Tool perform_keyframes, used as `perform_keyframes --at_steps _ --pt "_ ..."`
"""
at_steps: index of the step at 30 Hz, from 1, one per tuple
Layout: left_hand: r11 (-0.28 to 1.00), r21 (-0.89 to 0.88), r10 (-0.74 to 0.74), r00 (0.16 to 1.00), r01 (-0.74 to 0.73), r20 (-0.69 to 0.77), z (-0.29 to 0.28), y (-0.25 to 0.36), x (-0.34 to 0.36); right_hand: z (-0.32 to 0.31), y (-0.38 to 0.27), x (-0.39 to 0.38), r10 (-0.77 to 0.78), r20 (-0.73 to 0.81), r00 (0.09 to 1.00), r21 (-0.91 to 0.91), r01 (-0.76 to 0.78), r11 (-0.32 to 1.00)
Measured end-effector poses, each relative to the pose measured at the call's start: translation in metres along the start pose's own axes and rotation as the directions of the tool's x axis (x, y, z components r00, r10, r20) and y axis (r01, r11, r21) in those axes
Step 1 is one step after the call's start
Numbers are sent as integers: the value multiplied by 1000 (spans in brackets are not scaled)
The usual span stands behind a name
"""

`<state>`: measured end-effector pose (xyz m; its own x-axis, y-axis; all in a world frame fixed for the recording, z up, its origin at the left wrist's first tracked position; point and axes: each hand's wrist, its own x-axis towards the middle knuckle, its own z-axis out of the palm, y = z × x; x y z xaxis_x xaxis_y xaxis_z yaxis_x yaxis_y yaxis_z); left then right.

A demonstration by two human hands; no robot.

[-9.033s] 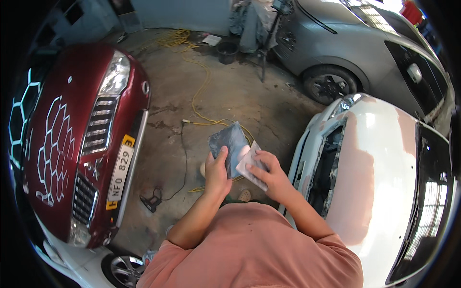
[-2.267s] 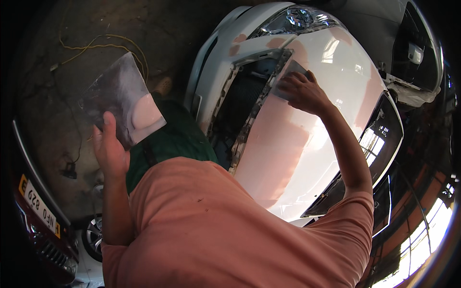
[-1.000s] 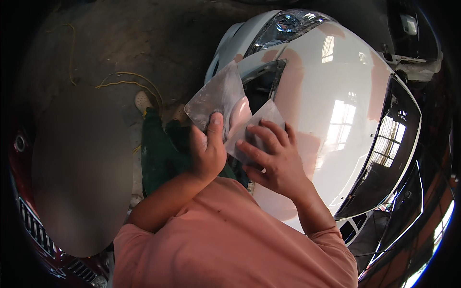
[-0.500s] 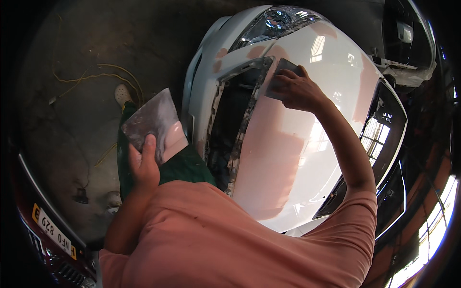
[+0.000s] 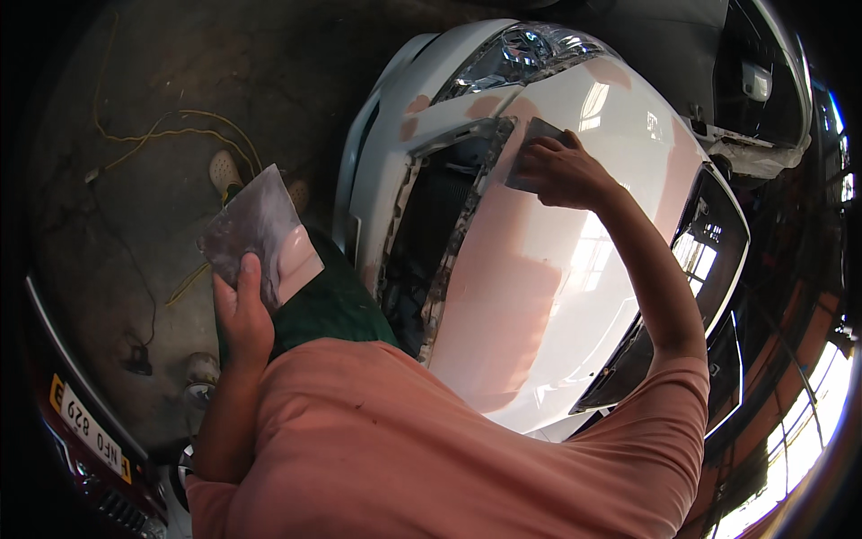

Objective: The person applies pink body filler to the hood of a white car using a metal spreader, smoothing the material over a repair area.

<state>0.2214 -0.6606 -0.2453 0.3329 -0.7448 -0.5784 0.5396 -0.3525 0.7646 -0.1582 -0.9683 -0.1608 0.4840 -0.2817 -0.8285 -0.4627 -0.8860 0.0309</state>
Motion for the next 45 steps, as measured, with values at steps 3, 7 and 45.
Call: perform_keyframes --at_steps 3,7,45 --pt "1000 9 15 999 -15 36 -2 0 0 -12 1 -4 8 34 999 -29 -7 1000" --pt "1000 8 7 999 -8 31 2 -1 -2 2 -5 0 8 -57 998 -15 -9 1000" --pt "996 -84 27 999 -23 42 -10 1 -43 70 -145 -83 176 -185 967 158 -147 976"
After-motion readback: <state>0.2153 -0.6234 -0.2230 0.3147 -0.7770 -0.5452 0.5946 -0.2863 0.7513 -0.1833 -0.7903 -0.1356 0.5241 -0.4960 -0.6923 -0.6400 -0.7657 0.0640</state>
